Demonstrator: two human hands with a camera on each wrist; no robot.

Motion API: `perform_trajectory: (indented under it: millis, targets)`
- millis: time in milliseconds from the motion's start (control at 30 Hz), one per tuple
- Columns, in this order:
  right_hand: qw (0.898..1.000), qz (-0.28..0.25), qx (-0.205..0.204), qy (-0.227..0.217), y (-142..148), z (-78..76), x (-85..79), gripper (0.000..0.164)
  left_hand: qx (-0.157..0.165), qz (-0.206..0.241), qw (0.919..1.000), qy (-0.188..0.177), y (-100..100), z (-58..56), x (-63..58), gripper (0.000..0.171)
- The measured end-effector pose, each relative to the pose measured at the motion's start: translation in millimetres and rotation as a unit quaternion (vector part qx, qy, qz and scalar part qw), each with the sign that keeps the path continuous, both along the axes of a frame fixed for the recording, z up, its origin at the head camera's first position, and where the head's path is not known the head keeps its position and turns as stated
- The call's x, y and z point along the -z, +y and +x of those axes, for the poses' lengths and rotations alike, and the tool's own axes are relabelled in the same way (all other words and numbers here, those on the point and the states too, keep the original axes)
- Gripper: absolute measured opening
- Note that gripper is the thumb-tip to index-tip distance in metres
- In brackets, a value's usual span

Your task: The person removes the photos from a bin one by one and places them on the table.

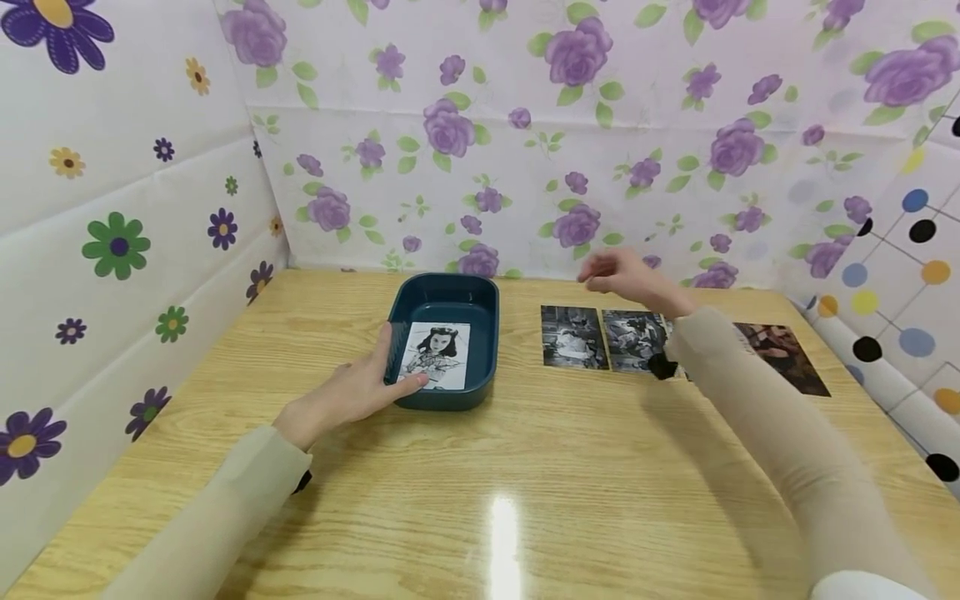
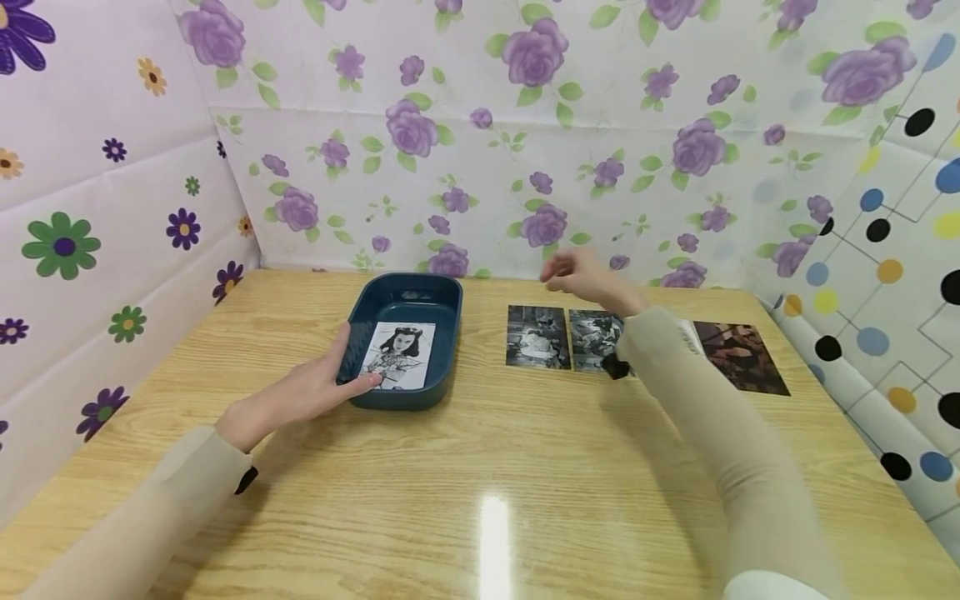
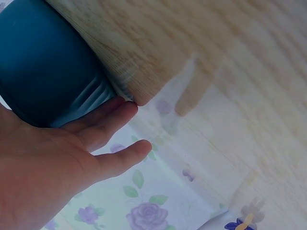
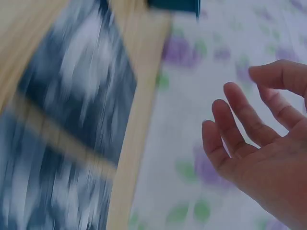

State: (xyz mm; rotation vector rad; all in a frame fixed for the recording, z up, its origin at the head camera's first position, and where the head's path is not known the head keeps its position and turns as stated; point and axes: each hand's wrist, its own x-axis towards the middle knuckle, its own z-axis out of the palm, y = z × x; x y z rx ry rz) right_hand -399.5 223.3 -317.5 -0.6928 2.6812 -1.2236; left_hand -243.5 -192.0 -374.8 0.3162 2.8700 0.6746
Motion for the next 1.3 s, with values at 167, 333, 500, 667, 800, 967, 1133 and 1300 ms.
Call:
perform_trajectory:
  millis: [167,333,500,667,800,967,1133,1300]
  targets:
    - [0.998,-0.014,-0.064,-0.006,-58,4.1,-1.4,0.014,0.003,0.0,1.0,-0.003,0,-0.9,0.7,0.115]
    - [0.992,-0.005,-0.117,0.052,-111,3.7,-0.5,0.012,-0.001,-0.001,1.0,-0.003,0,-1.2,0.8,0.115]
    - [0.978,0.011,-0.189,0.082,-155,2.3,5.0,0.013,-0.004,0.009,0.9999,-0.01,0,-2.0,1.3,0.115]
    - [0.971,0.052,-0.223,0.068,-187,-1.0,9.7,0.013,-0.005,0.011,0.9999,-0.008,1,-2.2,1.4,0.115]
    - [0.965,0.117,-0.229,0.052,-206,-3.0,17.2,0.012,-0.003,0.012,0.9999,-0.007,-1,-1.5,1.1,0.116]
    - [0.946,0.217,-0.236,0.051,-219,-1.8,25.6,0.01,-0.001,0.007,0.9999,-0.01,-2,-2.4,1.3,0.115]
    - [0.937,0.276,-0.212,0.037,-222,-0.4,26.3,0.021,-0.003,0.01,0.9999,-0.008,-2,-3.2,2.1,0.115]
    - [0.927,0.33,-0.18,0.018,-223,-1.6,30.7,0.032,-0.002,0.009,0.9999,-0.005,-3,-2.0,2.4,0.116]
